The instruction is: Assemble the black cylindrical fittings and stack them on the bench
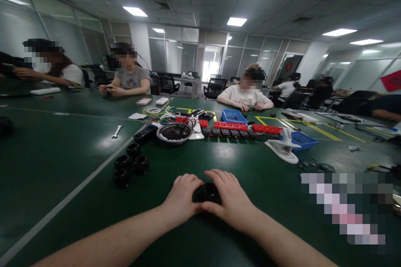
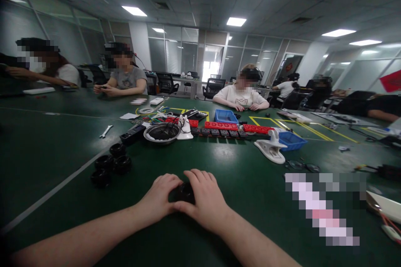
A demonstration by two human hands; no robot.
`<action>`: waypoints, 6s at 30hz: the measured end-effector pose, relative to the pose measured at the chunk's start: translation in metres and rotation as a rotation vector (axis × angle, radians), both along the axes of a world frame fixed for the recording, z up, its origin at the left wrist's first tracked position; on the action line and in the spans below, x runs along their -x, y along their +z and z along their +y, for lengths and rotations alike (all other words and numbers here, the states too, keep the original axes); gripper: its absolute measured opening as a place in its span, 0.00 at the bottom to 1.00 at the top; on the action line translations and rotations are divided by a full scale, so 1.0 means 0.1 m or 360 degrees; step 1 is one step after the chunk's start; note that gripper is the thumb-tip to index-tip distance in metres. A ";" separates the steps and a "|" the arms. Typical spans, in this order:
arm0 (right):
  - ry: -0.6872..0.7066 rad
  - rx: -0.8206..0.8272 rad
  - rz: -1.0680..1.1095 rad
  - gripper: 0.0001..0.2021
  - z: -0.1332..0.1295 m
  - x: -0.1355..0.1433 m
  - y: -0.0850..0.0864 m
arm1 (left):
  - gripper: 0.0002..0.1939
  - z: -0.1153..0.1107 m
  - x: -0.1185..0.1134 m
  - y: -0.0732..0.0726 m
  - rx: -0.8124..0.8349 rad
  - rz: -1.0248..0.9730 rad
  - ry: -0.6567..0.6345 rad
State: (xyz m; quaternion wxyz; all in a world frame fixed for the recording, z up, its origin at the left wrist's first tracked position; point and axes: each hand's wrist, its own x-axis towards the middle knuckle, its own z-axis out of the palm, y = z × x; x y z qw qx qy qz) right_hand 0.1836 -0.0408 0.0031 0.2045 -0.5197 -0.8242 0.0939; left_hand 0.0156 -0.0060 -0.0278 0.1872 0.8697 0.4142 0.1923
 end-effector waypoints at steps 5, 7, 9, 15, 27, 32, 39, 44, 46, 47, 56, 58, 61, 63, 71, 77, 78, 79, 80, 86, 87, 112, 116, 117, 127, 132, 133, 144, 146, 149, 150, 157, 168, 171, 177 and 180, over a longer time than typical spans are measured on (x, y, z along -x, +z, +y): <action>0.0420 0.0483 0.0345 0.21 0.09 -0.17 0.08 | 0.19 0.00 0.01 0.03 0.0046 0.0013 0.0004; 0.0194 0.0402 0.0143 0.18 0.09 -0.10 0.10 | 0.18 -0.01 0.01 0.03 0.0056 0.0007 0.0002; -0.0137 0.0206 -0.0155 0.19 0.06 0.01 0.07 | 0.16 -0.01 0.01 0.02 0.0042 0.0000 -0.0007; 0.0024 0.0007 -0.0117 0.33 -0.05 0.14 -0.06 | 0.16 0.01 0.00 -0.03 0.0004 0.0040 0.0037; -0.0194 0.0273 -0.0486 0.16 -0.04 0.07 0.20 | 0.15 -0.03 0.00 0.04 0.0025 -0.0018 0.0013; -0.0214 0.0098 -0.0634 0.23 -0.17 0.21 0.17 | 0.13 -0.02 0.01 0.02 0.0023 -0.0022 -0.0008; 0.0327 0.0035 -0.0148 0.23 -0.11 0.01 0.26 | 0.18 -0.01 0.00 0.01 -0.0034 -0.0023 0.0006; -0.0051 0.0171 -0.0514 0.19 -0.08 0.07 0.22 | 0.16 -0.02 -0.01 0.02 0.0001 0.0003 -0.0002; -0.0217 0.0089 -0.0597 0.28 -0.11 0.11 0.21 | 0.16 -0.01 0.00 0.01 0.0010 0.0000 -0.0012; -0.0246 0.0060 -0.0590 0.32 -0.12 0.12 0.21 | 0.16 -0.01 0.00 0.01 0.0007 -0.0012 -0.0026; -0.0147 0.0187 -0.0246 0.16 0.00 0.06 0.05 | 0.15 0.00 0.00 0.01 0.0002 0.0011 -0.0025; 0.0121 0.0292 -0.0067 0.15 0.05 -0.04 0.08 | 0.16 0.00 0.00 0.02 0.0022 0.0029 -0.0041; 0.0470 0.0467 0.0131 0.22 0.09 -0.17 0.15 | 0.17 0.00 0.00 0.03 0.0033 0.0016 -0.0059; 0.0431 0.0475 0.0216 0.27 0.08 -0.20 0.15 | 0.16 -0.01 0.01 0.03 0.0038 -0.0007 -0.0083; -0.0354 0.0100 0.0314 0.27 -0.05 0.15 -0.17 | 0.13 -0.03 -0.01 0.01 -0.0002 -0.0004 -0.0062; 0.0062 0.0265 0.0596 0.16 0.09 0.02 -0.15 | 0.15 0.01 -0.01 0.01 -0.0011 -0.0019 -0.0044; 0.0219 0.0383 0.0679 0.17 0.12 -0.04 -0.12 | 0.17 0.04 0.00 0.01 0.0004 -0.0016 -0.0094; 0.0364 0.0520 0.0757 0.18 0.14 -0.10 -0.10 | 0.19 0.08 0.01 0.01 0.0021 -0.0005 -0.0160; 0.0484 0.0656 0.0818 0.18 0.16 -0.15 -0.08 | 0.20 0.11 0.03 0.01 0.0035 0.0009 -0.0232; 0.0355 0.0604 0.0895 0.32 0.14 -0.16 -0.18 | 0.26 0.18 0.09 0.00 -0.0006 -0.0054 -0.0385; 0.0202 0.0484 0.0870 0.33 0.12 -0.13 -0.22 | 0.29 0.16 0.09 0.00 -0.0018 -0.0077 -0.0311; 0.0528 0.0656 0.0681 0.28 0.07 -0.16 0.00 | 0.25 0.17 0.12 0.02 -0.0035 -0.0021 -0.0399; 0.0034 0.0510 0.0778 0.32 0.02 -0.03 -0.12 | 0.29 0.09 0.09 0.00 -0.0039 -0.0074 -0.0224; -0.0090 0.0457 0.0755 0.29 0.00 0.01 -0.16 | 0.29 0.06 0.08 -0.01 -0.0046 -0.0077 -0.0163; 0.0332 0.0432 0.0675 0.18 0.04 -0.06 -0.04 | 0.24 0.09 0.09 -0.01 0.0008 -0.0039 -0.0232; 0.0560 0.0678 0.0633 0.20 0.07 -0.15 0.05 | 0.21 0.14 0.14 0.01 -0.0034 -0.0007 -0.0468; 0.0567 0.0673 0.0630 0.20 0.07 -0.15 0.05 | 0.22 0.14 0.14 0.01 -0.0044 -0.0006 -0.0483; -0.0178 0.0343 0.0184 0.20 -0.06 0.04 -0.04 | 0.26 -0.09 0.00 -0.02 -0.0118 -0.0085 -0.0046; -0.0158 0.0346 0.0199 0.15 -0.07 0.06 -0.02 | 0.20 -0.11 -0.01 -0.03 -0.0136 -0.0052 -0.0055; 0.0083 0.0421 0.0268 0.15 -0.03 0.02 0.06 | 0.20 -0.06 0.01 -0.03 -0.0141 -0.0030 -0.0112; 0.0185 0.0479 0.0292 0.17 -0.02 -0.01 0.10 | 0.21 -0.03 0.02 -0.02 -0.0126 -0.0038 -0.0149; 0.0514 0.0855 0.0394 0.26 0.02 -0.17 0.22 | 0.20 0.15 0.09 0.00 0.0011 -0.0085 -0.0547; -0.0116 0.0410 0.0287 0.20 -0.05 0.03 -0.01 | 0.28 -0.07 0.04 -0.07 -0.0145 -0.0118 -0.0124; -0.0102 0.0354 0.0172 0.16 -0.07 0.06 0.01 | 0.23 -0.09 0.02 -0.08 -0.0168 -0.0062 -0.0114; 0.0261 0.0560 0.0328 0.19 -0.02 -0.05 0.14 | 0.23 0.05 0.08 -0.08 -0.0108 -0.0076 -0.0302; 0.0424 0.0767 0.0472 0.20 0.02 -0.13 0.17 | 0.20 0.11 0.11 -0.07 -0.0100 -0.0049 -0.0414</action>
